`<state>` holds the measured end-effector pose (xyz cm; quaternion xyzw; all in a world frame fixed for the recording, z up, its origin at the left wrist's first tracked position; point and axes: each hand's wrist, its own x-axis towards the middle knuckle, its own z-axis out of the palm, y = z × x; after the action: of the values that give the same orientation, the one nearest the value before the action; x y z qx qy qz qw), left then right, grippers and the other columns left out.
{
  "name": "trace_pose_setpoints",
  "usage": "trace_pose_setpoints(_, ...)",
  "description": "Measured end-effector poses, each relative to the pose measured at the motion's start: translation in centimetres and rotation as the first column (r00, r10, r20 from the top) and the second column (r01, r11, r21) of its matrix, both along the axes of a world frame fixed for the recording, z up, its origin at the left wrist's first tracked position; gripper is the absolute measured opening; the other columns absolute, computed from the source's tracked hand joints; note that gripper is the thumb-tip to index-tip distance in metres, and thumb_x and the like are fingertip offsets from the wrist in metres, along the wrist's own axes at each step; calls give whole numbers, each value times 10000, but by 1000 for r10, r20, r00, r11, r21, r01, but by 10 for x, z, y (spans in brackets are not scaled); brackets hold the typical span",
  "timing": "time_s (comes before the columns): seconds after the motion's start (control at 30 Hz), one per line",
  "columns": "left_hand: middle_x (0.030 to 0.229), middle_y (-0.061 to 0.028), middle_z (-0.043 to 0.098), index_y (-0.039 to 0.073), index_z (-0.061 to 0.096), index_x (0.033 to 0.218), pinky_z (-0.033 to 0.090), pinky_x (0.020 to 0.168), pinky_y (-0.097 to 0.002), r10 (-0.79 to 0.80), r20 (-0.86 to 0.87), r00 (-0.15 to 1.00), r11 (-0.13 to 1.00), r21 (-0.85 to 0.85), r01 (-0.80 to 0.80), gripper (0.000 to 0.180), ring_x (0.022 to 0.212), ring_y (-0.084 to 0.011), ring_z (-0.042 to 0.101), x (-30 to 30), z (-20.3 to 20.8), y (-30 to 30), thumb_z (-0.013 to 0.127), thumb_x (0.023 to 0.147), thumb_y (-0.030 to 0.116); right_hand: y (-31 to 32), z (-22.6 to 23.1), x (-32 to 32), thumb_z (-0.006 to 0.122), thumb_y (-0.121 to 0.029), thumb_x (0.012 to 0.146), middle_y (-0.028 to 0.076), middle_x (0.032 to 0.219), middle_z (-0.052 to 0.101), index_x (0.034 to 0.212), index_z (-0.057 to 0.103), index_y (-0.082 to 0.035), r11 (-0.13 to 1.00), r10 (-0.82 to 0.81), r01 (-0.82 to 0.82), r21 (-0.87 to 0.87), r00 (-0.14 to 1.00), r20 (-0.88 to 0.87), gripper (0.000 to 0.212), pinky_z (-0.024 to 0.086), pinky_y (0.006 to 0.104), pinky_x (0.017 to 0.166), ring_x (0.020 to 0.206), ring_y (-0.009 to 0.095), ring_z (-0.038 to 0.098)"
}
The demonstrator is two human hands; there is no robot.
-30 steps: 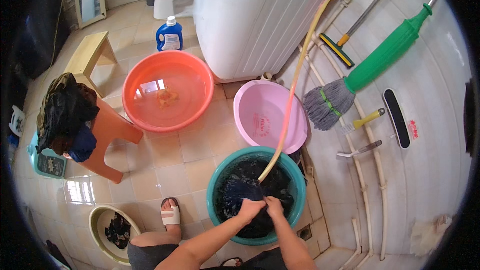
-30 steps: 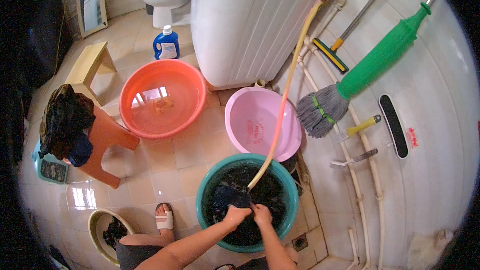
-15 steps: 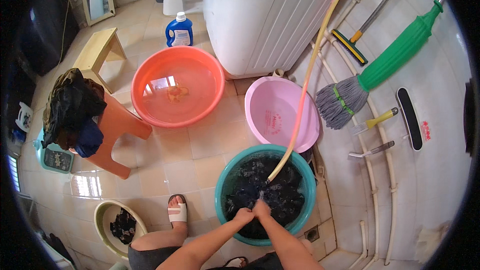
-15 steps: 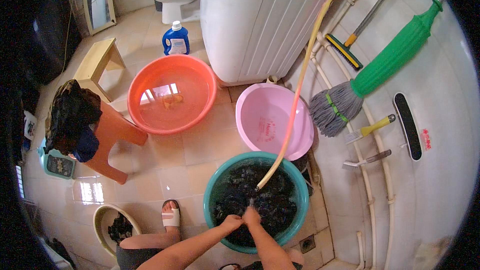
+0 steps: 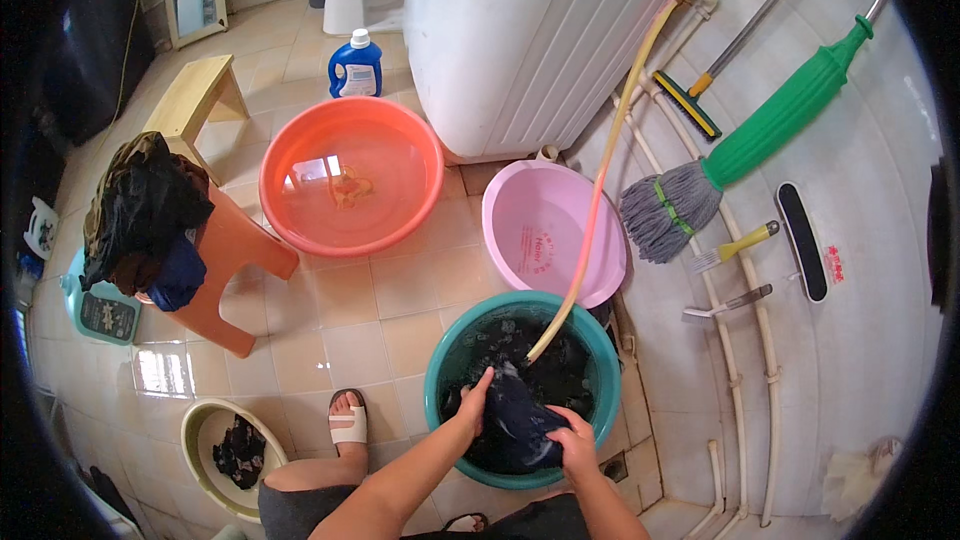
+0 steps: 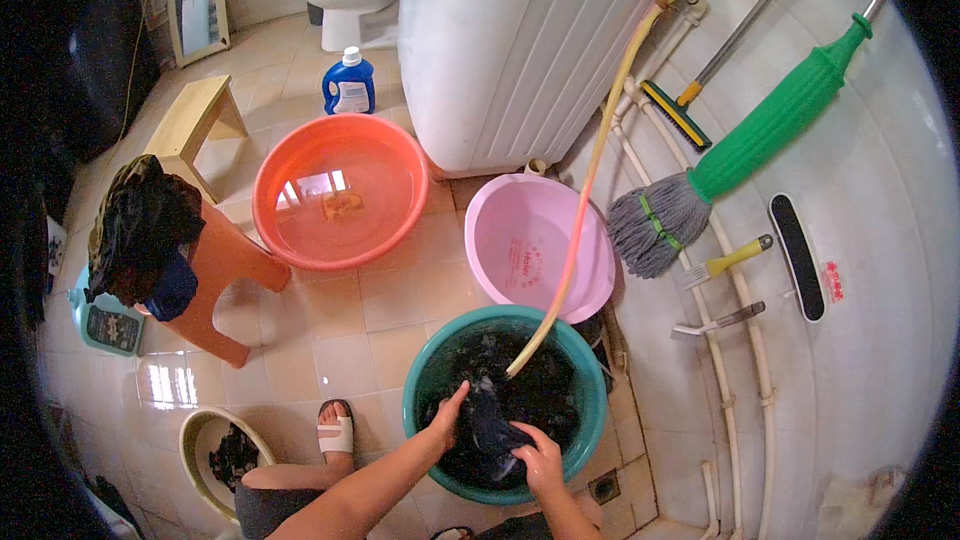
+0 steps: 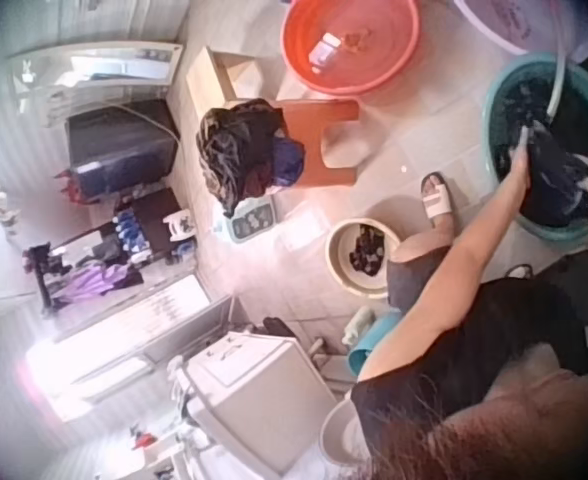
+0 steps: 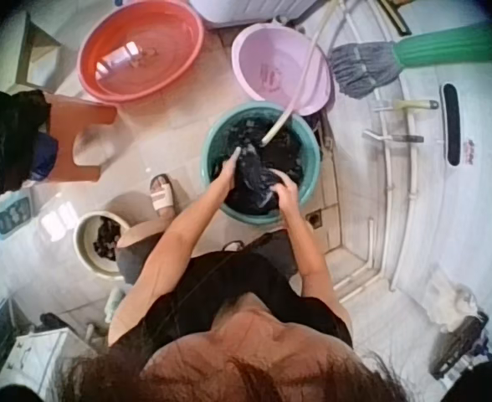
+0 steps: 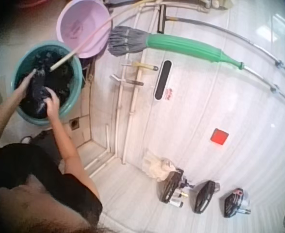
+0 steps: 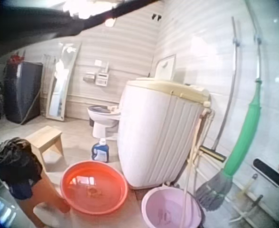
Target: The person hand-washes several dark-colored garments in a teal basin using a hose to rinse them. They repeatedly submerge, agitate, and wring out the clothes, then transfer them to a nearby stool. The process continues with additional items from the basin.
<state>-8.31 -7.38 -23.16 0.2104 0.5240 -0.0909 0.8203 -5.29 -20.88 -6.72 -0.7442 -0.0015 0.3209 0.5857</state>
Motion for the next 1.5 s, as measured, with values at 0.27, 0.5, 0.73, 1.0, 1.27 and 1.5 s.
trace_pose_setpoints(0.27, 1215, -140, 498, 90, 457, 1250, 405, 918, -434, 21, 544, 839, 972, -208, 111, 597, 1072, -316, 502, -9, 21, 5, 497, 813, 495, -17, 57, 7, 487, -66, 573, 142, 981, 574, 967, 564, 66, 956, -28, -34, 292, 978, 206, 423, 398, 307, 834, 908, 209, 531)
trace_pose_setpoints(0.5, 1060, -102, 602, 79, 564, 1120, 452, 869, -381, 254, 474, 843, 882, -471, -1, 524, 950, -238, 585, -2, 34, 7, 474, 836, 511, 25, -4, -8, 724, -233, 678, 98, 973, 566, 879, 613, -72, 924, 380, -241, -299, 678, 629, 281, 452, 332, 790, 923, 232, 567)
trace_pose_setpoints(0.73, 846, -50, 593, 42, 596, 932, 467, 678, -302, 294, 517, 804, 948, -264, -176, 198, 756, -175, 572, -10, -15, -23, 512, 863, 208, 58, -79, -16, 627, -192, 722, 87, 648, 530, 624, 521, -80, 928, 326, 22, -372, 437, 838, 183, 442, 376, 466, 546, 299, 552)
trace_pose_setpoints(1.0, 804, -131, 595, -4, 608, 844, 452, 687, -333, -147, 249, 957, 776, 629, -45, 264, 722, -238, 569, 4, 4, -34, 677, 690, 198, -7, -201, 46, 522, -387, 848, 191, 798, 572, 853, 579, 34, 846, -12, 221, -485, 918, 397, 425, 421, 421, 694, 765, 349, 556)
trace_pose_setpoints(1.27, 1306, -276, 280, 126, 416, 1266, 372, 953, -406, -592, -332, 734, 178, 835, 521, 690, 1070, -416, 441, -26, -35, 20, 723, 648, 150, -28, -226, 15, 584, -284, 787, 209, 1012, 546, 1016, 572, -13, 481, 610, -222, -848, 779, 142, 355, 461, 431, 768, 927, 368, 543)
trace_pose_setpoints(1.5, 1408, -213, 126, 115, 436, 1257, 383, 914, -444, -486, -636, 599, -420, 771, 478, 652, 1107, -440, 397, -11, 86, 20, 712, 675, 215, -29, -187, 40, 600, -312, 790, 216, 1065, 574, 1053, 602, -9, 811, -24, 14, -584, 1000, -9, 402, 433, 356, 836, 963, 318, 560)
